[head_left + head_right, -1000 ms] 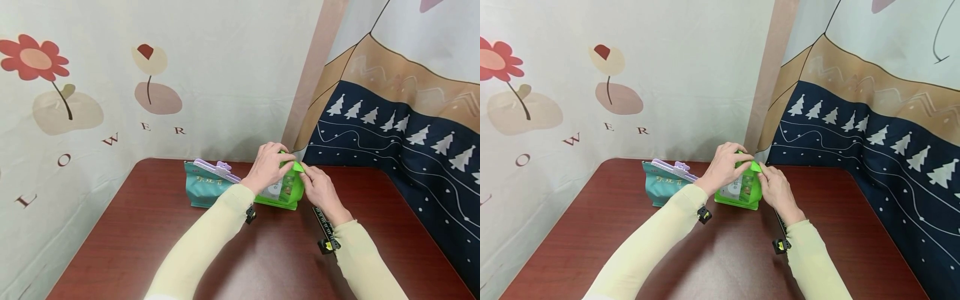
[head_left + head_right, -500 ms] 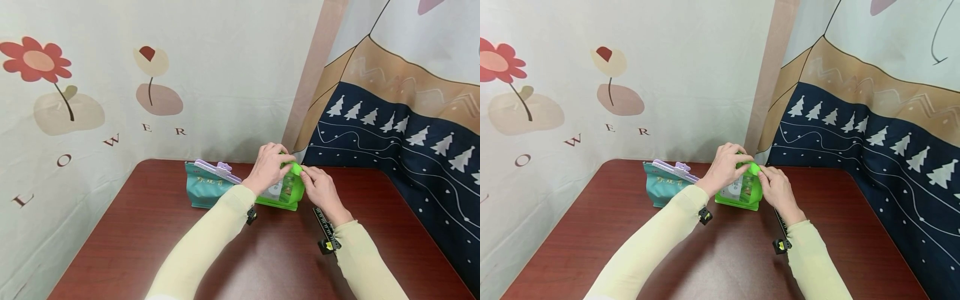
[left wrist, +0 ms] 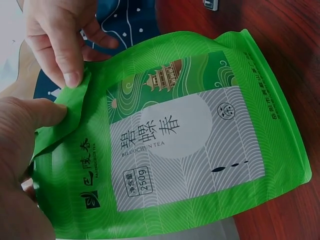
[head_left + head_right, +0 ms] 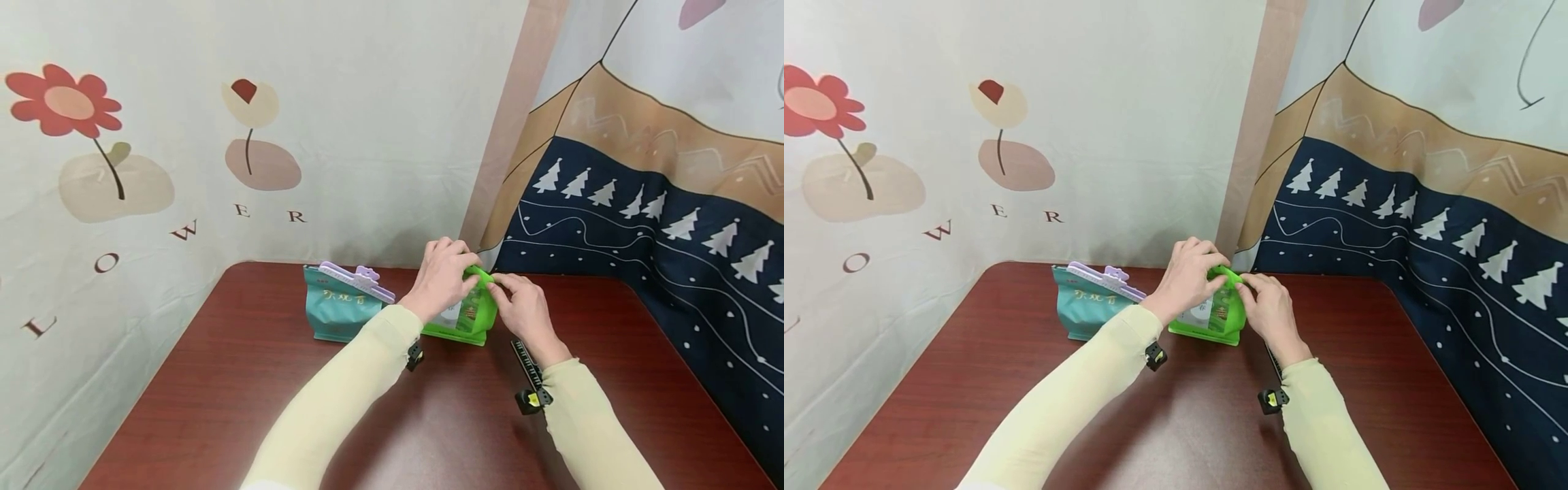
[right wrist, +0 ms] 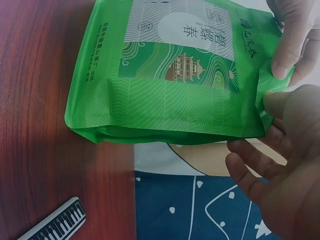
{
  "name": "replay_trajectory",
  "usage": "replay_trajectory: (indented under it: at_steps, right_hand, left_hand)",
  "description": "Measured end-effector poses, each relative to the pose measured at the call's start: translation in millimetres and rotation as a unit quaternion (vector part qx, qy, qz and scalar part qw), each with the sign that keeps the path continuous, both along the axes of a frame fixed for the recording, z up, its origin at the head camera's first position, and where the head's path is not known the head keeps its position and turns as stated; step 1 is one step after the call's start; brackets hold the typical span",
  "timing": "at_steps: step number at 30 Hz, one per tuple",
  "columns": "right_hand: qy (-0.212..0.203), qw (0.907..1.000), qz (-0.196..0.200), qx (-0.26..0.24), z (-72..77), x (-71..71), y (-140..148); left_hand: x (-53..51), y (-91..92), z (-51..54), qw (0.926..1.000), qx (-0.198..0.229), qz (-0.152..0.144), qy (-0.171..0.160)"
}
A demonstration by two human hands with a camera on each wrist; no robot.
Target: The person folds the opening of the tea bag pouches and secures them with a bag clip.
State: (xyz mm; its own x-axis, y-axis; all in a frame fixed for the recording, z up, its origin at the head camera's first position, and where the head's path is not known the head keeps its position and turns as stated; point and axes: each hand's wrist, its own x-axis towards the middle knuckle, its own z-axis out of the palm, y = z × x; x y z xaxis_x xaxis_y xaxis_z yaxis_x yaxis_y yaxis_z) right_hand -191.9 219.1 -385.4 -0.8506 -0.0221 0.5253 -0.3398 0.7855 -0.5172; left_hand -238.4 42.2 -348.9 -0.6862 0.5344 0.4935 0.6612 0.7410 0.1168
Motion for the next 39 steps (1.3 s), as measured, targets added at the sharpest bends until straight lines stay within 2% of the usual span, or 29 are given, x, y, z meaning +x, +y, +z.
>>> replay_trajectory:
  at_steps: [8,16,22,26,30,39]
  right_hand:
    - [0.000,0.9999,-0.014,-0.009,-0.4,-2.3,-3]
    - [0.001,0.9997,-0.021,-0.014,0.3,-2.9,-4]
    - [0.004,0.9996,-0.022,-0.014,-0.8,-3.6,-2]
    - [0.000,0.9997,-0.020,-0.014,-0.9,-3.2,-2]
    - [-0.001,0.9998,-0.017,-0.014,-1.5,-2.3,0]
    - [0.012,0.9996,-0.016,-0.018,-2.5,-1.2,0]
  left_hand:
    - [1.4,4.8,-0.1,0.9991,-0.005,0.030,0.028]
    - [0.7,6.9,-1.0,0.9982,-0.007,0.039,0.046]
    - [-3.4,0.9,1.8,0.9985,0.004,0.044,0.034]
    - [-5.7,-3.1,2.0,0.9976,0.013,0.063,0.027]
    - [-5.6,-3.9,1.0,0.9967,0.023,0.078,0.006]
    - [-5.1,-4.3,-0.1,0.9958,0.056,0.067,-0.030]
